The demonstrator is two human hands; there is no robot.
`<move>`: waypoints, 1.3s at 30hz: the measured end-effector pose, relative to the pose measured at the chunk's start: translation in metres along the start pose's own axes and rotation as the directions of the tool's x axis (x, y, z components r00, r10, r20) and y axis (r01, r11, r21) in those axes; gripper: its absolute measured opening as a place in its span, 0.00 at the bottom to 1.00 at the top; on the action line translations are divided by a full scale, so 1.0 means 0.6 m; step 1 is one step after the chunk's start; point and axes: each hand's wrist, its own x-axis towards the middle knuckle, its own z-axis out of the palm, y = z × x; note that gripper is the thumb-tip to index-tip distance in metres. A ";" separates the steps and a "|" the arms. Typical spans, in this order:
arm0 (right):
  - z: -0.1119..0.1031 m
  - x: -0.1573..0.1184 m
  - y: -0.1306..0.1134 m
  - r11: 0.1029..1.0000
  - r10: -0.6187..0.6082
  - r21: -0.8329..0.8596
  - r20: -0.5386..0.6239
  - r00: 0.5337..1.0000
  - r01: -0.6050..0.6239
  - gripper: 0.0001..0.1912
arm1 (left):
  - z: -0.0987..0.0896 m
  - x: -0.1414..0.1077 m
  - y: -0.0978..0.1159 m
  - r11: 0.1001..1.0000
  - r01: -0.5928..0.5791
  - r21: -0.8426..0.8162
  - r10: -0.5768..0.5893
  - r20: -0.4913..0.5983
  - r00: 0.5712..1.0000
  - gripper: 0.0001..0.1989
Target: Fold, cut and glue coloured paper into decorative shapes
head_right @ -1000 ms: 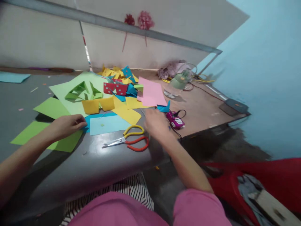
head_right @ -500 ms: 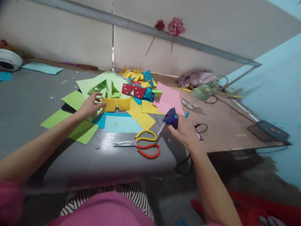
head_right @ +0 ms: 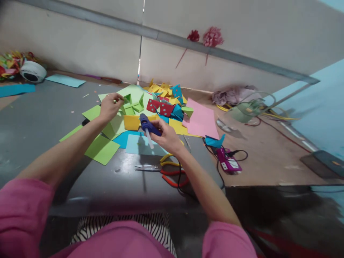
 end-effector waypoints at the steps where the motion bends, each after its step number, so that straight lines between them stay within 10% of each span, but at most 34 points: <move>1: 0.006 0.002 -0.001 1.000 0.003 -0.005 0.019 1.000 -0.003 0.20 | -0.004 -0.003 -0.004 0.999 0.045 -0.017 -0.045 -0.037 0.998 0.12; 10: 0.029 0.026 0.012 0.969 0.059 0.227 0.174 0.983 -0.098 0.29 | -0.015 -0.086 -0.018 0.997 -0.039 0.060 0.022 0.271 0.962 0.30; 23: 0.036 0.020 0.035 0.969 0.164 0.162 0.150 0.975 -0.188 0.28 | 0.017 -0.105 -0.035 0.994 0.006 -0.108 0.018 0.218 0.976 0.09; 39: 0.054 0.016 0.048 0.991 0.112 0.056 0.139 0.984 -0.121 0.26 | 0.020 -0.107 -0.034 0.922 0.208 -0.326 -0.121 0.267 0.956 0.13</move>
